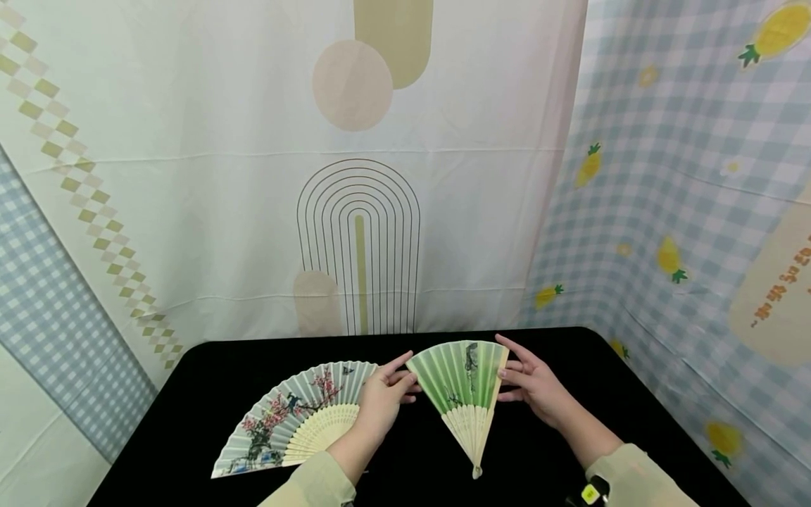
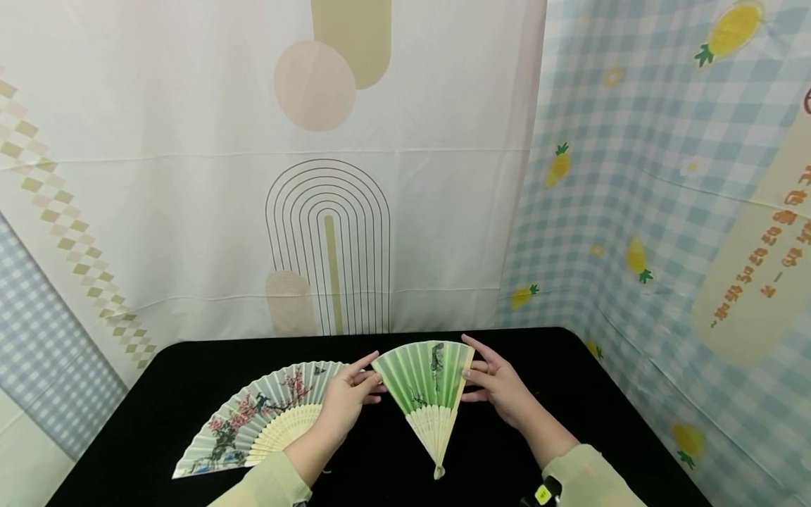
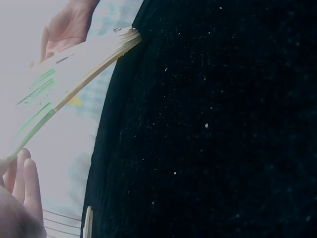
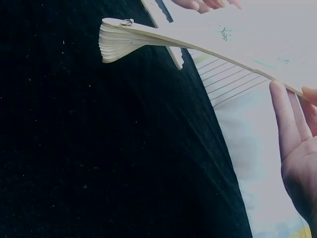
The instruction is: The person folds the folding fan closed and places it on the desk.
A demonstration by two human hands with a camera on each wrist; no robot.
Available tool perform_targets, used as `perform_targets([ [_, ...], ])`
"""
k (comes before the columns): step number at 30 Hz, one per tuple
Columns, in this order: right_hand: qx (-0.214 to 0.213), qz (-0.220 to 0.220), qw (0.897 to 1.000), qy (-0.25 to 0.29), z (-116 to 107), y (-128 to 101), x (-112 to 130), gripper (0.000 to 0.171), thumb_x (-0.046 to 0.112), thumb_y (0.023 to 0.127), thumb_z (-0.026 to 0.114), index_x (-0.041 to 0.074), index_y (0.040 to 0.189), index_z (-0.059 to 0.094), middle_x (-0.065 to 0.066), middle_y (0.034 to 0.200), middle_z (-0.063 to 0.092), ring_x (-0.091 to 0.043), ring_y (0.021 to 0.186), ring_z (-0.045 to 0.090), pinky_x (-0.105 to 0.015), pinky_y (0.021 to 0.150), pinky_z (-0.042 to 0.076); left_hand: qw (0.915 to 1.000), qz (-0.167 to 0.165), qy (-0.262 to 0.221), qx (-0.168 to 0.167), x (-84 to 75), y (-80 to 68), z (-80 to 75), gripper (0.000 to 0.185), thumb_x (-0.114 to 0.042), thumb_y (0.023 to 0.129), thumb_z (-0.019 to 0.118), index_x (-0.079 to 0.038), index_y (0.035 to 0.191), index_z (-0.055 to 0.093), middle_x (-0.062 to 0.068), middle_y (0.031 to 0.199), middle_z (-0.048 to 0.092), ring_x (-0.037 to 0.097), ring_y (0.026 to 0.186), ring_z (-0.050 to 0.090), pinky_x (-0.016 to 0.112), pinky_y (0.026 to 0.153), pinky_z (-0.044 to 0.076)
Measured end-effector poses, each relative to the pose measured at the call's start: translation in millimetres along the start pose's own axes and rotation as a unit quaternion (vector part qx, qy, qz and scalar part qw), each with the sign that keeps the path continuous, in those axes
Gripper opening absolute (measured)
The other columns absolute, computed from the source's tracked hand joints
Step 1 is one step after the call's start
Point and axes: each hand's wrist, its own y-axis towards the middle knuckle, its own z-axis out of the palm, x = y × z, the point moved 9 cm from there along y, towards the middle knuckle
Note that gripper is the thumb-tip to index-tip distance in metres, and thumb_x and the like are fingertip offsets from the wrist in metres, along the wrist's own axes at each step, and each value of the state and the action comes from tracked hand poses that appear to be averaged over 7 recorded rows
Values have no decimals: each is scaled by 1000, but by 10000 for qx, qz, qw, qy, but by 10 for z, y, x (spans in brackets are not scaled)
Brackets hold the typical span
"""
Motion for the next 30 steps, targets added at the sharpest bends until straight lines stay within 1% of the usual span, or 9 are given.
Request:
perform_targets([
  [5,119,-15,9999,30,33,-2,6,76,12,101,59,15,161,13,-2,117,70,-19,98,70,-40,76,60,10000,4,-51,52,6,2,17,47,-7,97,64,-10,143,55,15,104,72,29,89,72,34,72,60],
  [12,81,38,10000,6,33,6,4,75,12,100,60,18,161,16,-4,118,70,-20,98,70,-40,76,60,10000,-18,6,54,26,29,20,48,-6,97,64,-10,143,54,15,105,72,30,88,72,34,71,60],
  [17,111,8,9999,-54,52,19,13,77,12,100,61,15,161,14,-6,120,69,-21,98,70,-41,76,60,10000,-75,12,25,63,64,23,47,-4,96,64,-10,142,55,15,105,72,32,89,71,34,70,60],
  [23,190,-27,9998,-73,81,23,25,77,11,100,60,12,161,12,-10,121,68,-22,99,70,-41,76,60,9999,-43,97,80,49,70,39,46,-5,96,65,-11,142,56,13,102,72,26,85,72,32,69,60],
  [27,287,-34,9996,-3,102,25,19,76,10,101,58,12,161,12,-9,118,69,-21,98,70,-41,77,60,9998,12,152,131,16,65,55,46,-4,97,64,-9,142,56,14,102,72,26,84,72,32,69,60],
  [30,345,-9,9994,33,121,24,17,75,10,102,57,12,161,12,-6,111,70,-19,97,70,-39,76,60,9996,17,207,179,26,80,67,46,-2,97,62,-7,142,55,15,102,72,29,85,71,34,68,60],
])
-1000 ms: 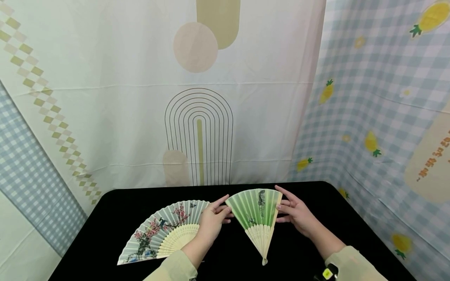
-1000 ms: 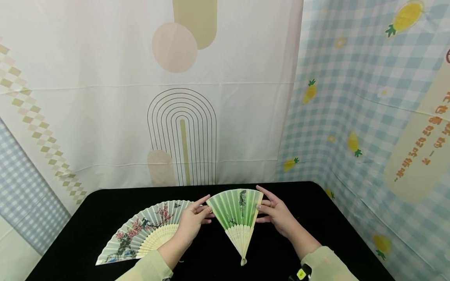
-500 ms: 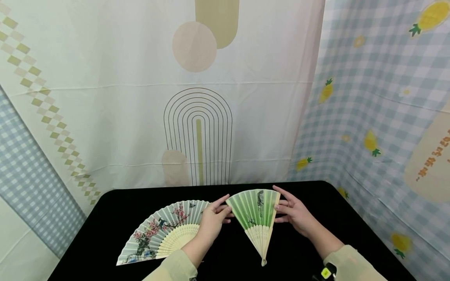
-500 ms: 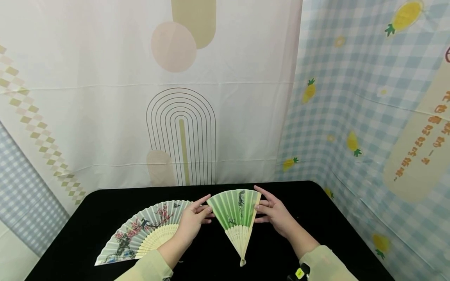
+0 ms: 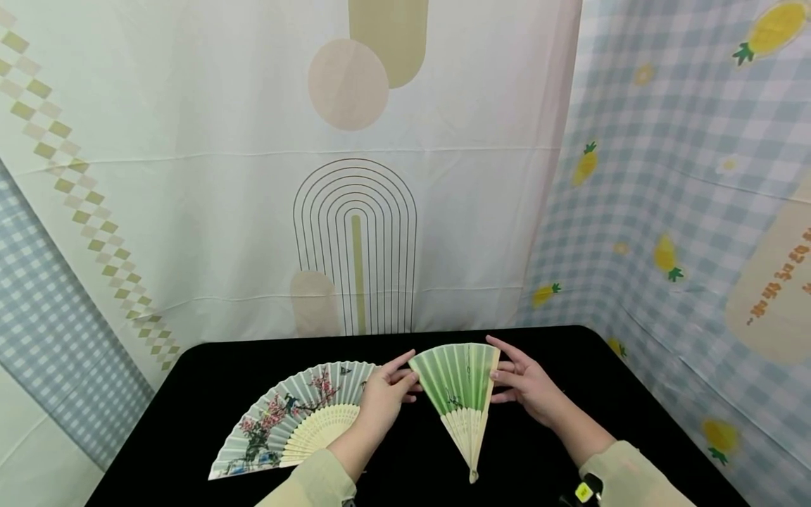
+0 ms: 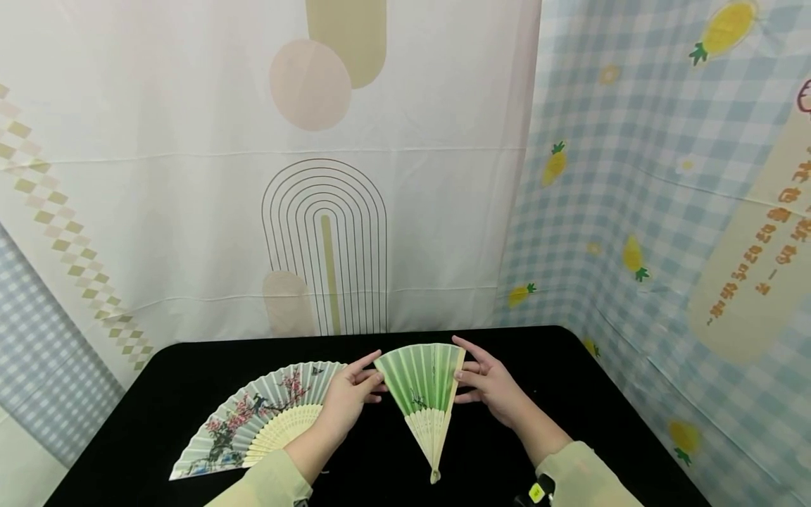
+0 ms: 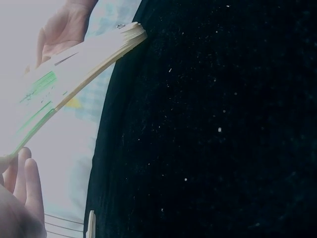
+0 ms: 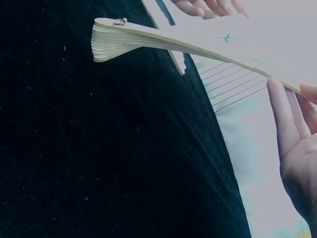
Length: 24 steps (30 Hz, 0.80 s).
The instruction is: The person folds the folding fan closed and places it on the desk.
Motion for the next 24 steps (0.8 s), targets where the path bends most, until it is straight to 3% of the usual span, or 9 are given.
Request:
perform_targets([
  [6,-38,59,10000,-32,24,4,9,76,12,101,59,13,161,12,-2,91,67,-19,95,70,-40,76,60,10000,29,54,31,-6,-5,9,47,-5,97,63,-11,143,55,13,103,72,26,84,71,33,68,60],
  [20,126,112,9999,31,66,9,-7,75,12,102,57,12,161,11,0,93,69,-16,90,69,-45,80,59,9999,34,-60,73,-20,-25,34,46,-7,96,65,-12,141,57,11,100,72,19,80,71,29,66,59],
  [24,120,135,9998,-2,74,15,-14,74,12,102,57,14,161,13,4,84,63,-13,85,67,-43,78,60,9999,56,-63,55,-29,-22,41,46,-6,96,65,-12,141,57,11,100,72,20,80,71,30,66,59],
])
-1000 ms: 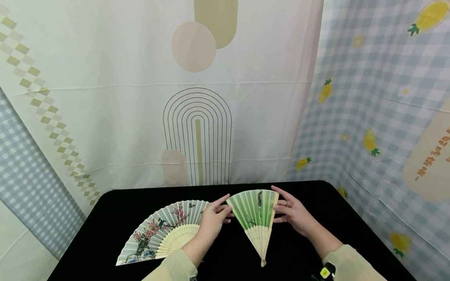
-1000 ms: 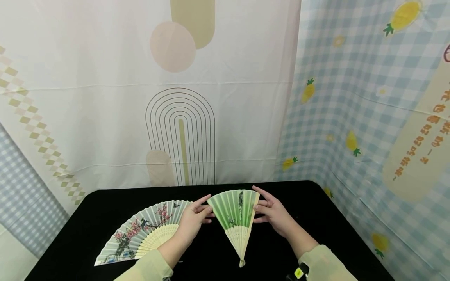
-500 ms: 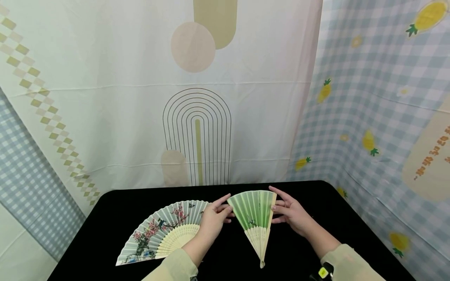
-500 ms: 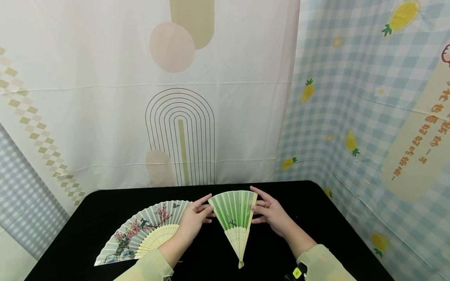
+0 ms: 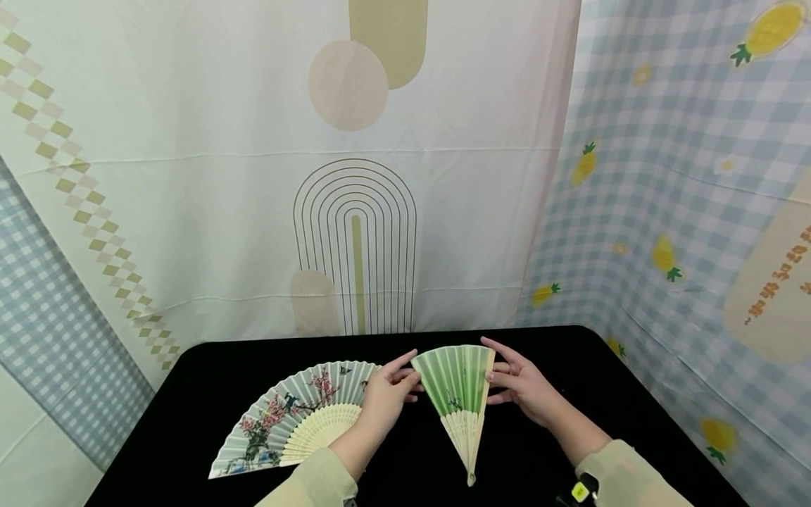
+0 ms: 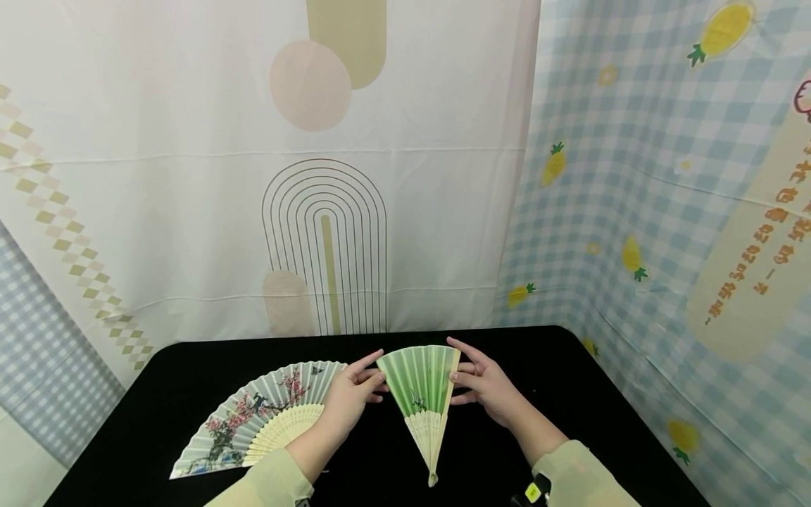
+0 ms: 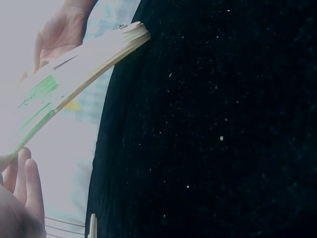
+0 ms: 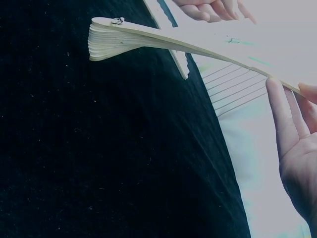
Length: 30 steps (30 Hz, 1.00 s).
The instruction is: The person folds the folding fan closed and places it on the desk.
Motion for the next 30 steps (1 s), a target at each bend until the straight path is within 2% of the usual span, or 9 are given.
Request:
perform_targets([
  [7,-2,-65,10000,-60,18,12,0,75,13,101,59,13,160,15,5,79,59,-12,79,63,-45,78,60,10000,5,30,-12,-42,-11,17,45,-7,97,65,-12,141,57,12,101,72,24,81,71,31,66,60],
  [13,110,-108,9999,-27,46,18,0,73,11,101,58,13,160,15,4,84,62,-13,82,65,-43,77,60,9999,108,98,64,-62,-17,29,45,-7,98,63,-10,142,55,13,103,71,27,83,71,35,67,60],
  [19,188,-3,9998,-36,73,9,-1,72,13,102,57,13,161,14,5,93,67,-12,86,66,-40,78,60,9995,39,270,135,-49,-15,35,44,-11,98,63,-16,142,57,12,105,71,24,85,71,31,68,59],
  [27,270,24,9996,80,113,25,-24,72,10,102,56,12,160,15,3,96,69,-14,90,66,-40,78,60,9996,67,259,120,-68,-17,52,44,-9,98,63,-14,142,57,13,106,71,29,87,70,34,68,59],
  [30,243,27,9997,29,133,27,-28,73,11,102,57,11,160,15,3,96,69,-15,89,66,-40,78,60,9994,52,308,151,-176,-69,75,44,-5,98,61,-10,141,57,15,106,71,34,88,70,38,70,60],
])
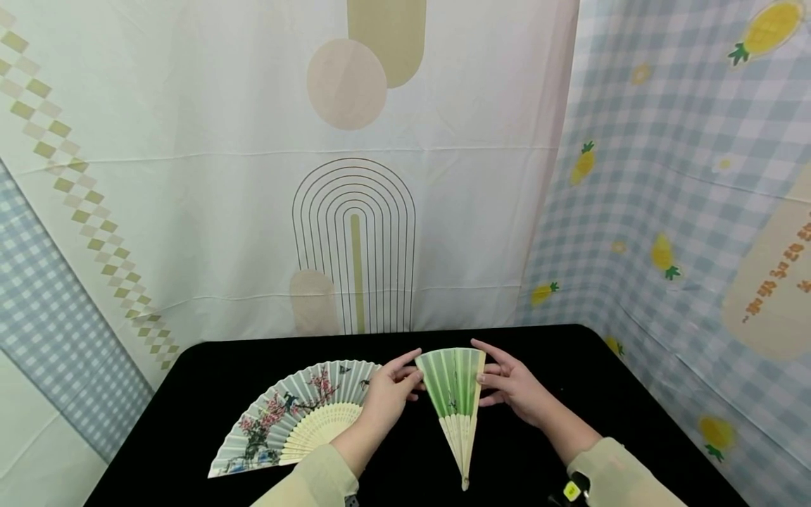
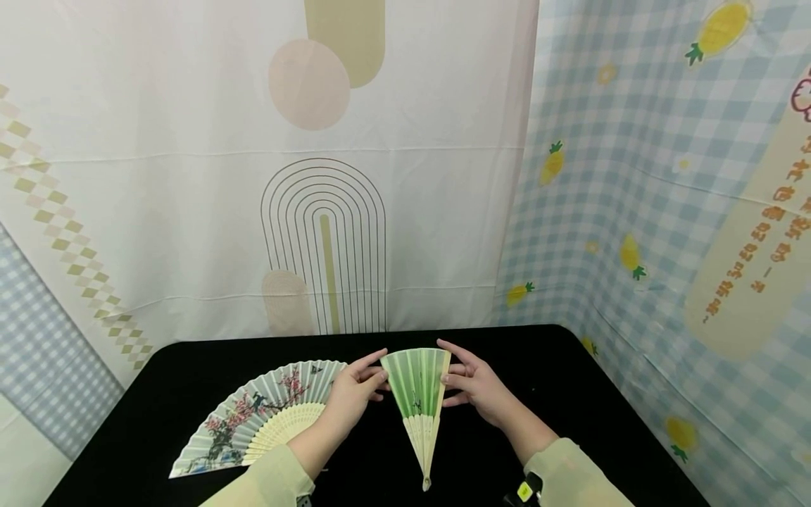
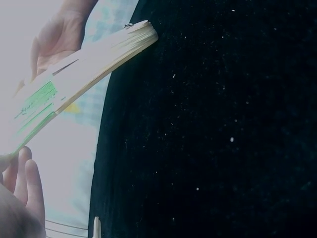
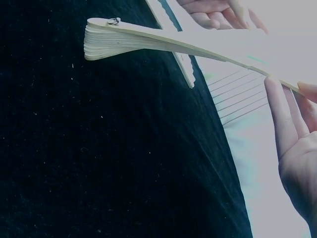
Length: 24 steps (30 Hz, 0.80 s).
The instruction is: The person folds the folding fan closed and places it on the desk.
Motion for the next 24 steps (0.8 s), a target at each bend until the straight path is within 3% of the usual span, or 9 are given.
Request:
perform_targets([
  [4,24,-36,10000,0,27,2,10,72,10,102,57,11,160,14,3,93,67,-14,87,65,-40,77,60,10000,18,69,41,-187,-83,19,42,-1,98,60,-6,140,57,18,106,70,38,89,69,40,70,59],
  [6,55,-62,10000,24,34,3,12,72,9,102,56,11,160,14,4,91,66,-14,85,65,-40,77,60,9999,46,78,57,-206,-88,20,42,-2,98,60,-5,140,57,18,106,70,37,88,69,39,70,59],
  [15,56,-113,9999,-32,69,40,3,72,8,101,57,10,160,15,3,90,66,-13,84,65,-40,76,60,9998,89,155,128,87,68,4,43,-9,99,62,-15,141,57,12,108,71,30,87,69,34,68,59],
  [24,-191,2,9994,-281,56,70,-32,74,12,100,61,13,160,18,-1,102,71,-18,91,69,-43,75,60,9996,205,150,145,76,74,8,44,-11,98,63,-17,141,57,11,108,72,24,83,70,31,65,59],
])
